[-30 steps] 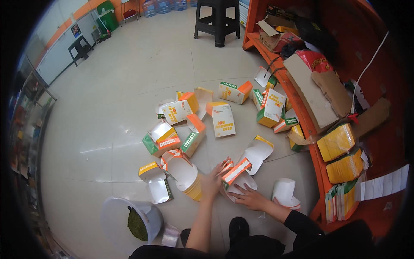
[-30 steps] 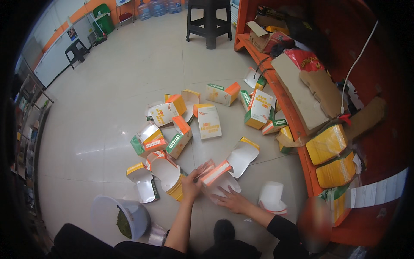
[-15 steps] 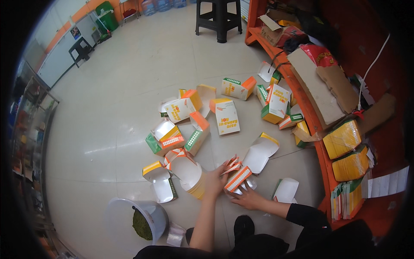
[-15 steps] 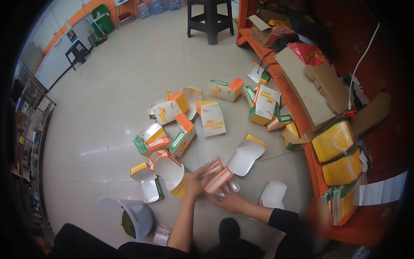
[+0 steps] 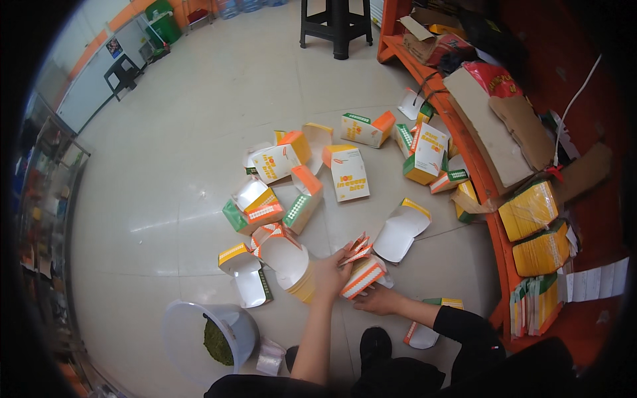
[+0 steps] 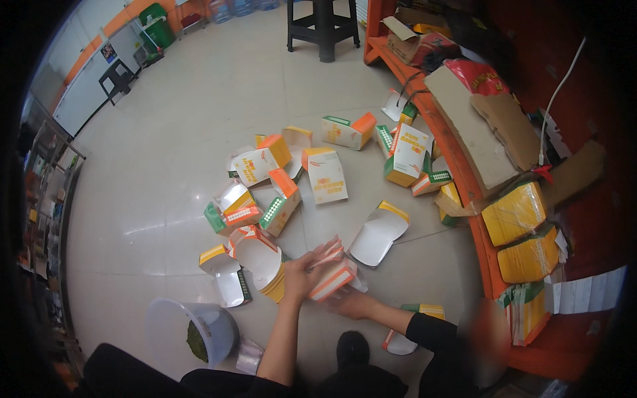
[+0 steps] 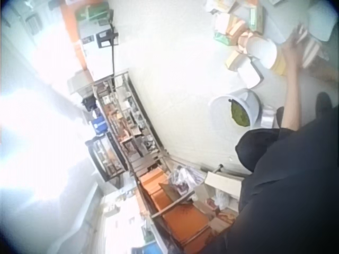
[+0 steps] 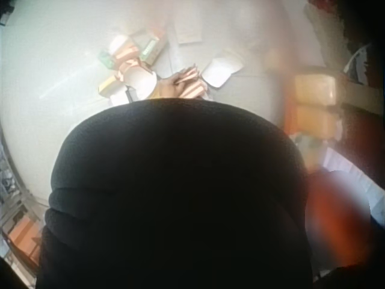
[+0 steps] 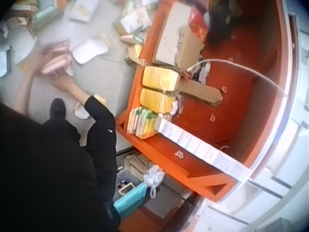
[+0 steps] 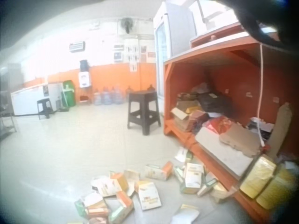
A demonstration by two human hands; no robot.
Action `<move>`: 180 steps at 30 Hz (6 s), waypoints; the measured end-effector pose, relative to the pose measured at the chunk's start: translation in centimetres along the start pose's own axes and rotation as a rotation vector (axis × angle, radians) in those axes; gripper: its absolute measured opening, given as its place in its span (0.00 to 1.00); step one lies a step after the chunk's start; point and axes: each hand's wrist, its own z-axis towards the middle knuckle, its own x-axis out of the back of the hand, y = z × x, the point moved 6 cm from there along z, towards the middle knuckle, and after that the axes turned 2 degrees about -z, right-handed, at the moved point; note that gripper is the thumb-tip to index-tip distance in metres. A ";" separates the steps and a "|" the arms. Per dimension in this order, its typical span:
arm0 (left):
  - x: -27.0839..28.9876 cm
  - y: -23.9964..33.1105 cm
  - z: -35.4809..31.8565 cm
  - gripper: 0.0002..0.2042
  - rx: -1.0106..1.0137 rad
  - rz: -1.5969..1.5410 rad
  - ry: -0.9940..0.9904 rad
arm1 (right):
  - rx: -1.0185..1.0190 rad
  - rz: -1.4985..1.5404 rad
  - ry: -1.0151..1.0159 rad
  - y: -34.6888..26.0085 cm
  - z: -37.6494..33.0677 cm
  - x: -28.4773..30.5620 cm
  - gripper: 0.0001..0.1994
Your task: The person assembles small cardboard boxes by folding and interlocking their flaps. They repeatedly pick up flat pieces, fold them into box shapes, and place the finished boxes on the floor.
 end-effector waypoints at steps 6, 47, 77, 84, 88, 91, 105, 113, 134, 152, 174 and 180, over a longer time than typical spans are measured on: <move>-0.2 -0.5 -0.4 0.15 0.055 0.019 0.012 | 0.025 -0.075 0.054 -0.1 0.2 -0.5 0.14; -3.7 1.4 -2.6 0.39 -0.268 0.115 -0.261 | -0.115 0.064 0.370 6.5 -5.9 16.4 0.17; -1.9 -0.7 -1.3 0.27 -0.095 0.230 0.056 | -0.955 0.118 -0.143 2.9 -20.0 8.0 0.23; -2.9 -0.4 -1.6 0.30 -0.046 0.154 -0.040 | -1.141 0.846 0.966 4.8 -20.1 3.0 0.10; -3.2 -0.3 -1.5 0.27 -0.028 0.043 -0.068 | -1.011 0.466 0.928 4.8 -10.9 4.4 0.13; -3.0 -0.7 -1.6 0.23 0.105 0.001 -0.132 | -1.147 0.361 0.922 4.9 -7.3 5.5 0.20; -3.9 0.3 -3.4 0.28 -0.068 -0.067 -0.138 | -1.328 0.044 0.714 4.4 -4.4 4.4 0.21; -3.8 -1.1 -3.2 0.30 0.067 -0.057 -0.223 | -1.061 0.749 0.659 1.6 -3.7 4.2 0.28; -4.9 1.2 -3.8 0.57 -0.089 -0.024 -0.406 | -0.974 0.600 0.175 4.8 -8.6 6.3 0.23; -5.1 0.5 -2.9 0.36 0.062 0.155 -0.413 | -0.429 0.199 0.206 12.2 -3.3 14.8 0.27; -3.0 0.0 -3.0 0.30 0.092 0.023 -0.044 | -1.286 0.356 0.673 7.0 -5.2 3.9 0.14; -2.6 0.3 -3.3 0.27 -0.064 -0.014 -0.034 | -1.460 0.395 0.665 6.7 -3.2 4.4 0.20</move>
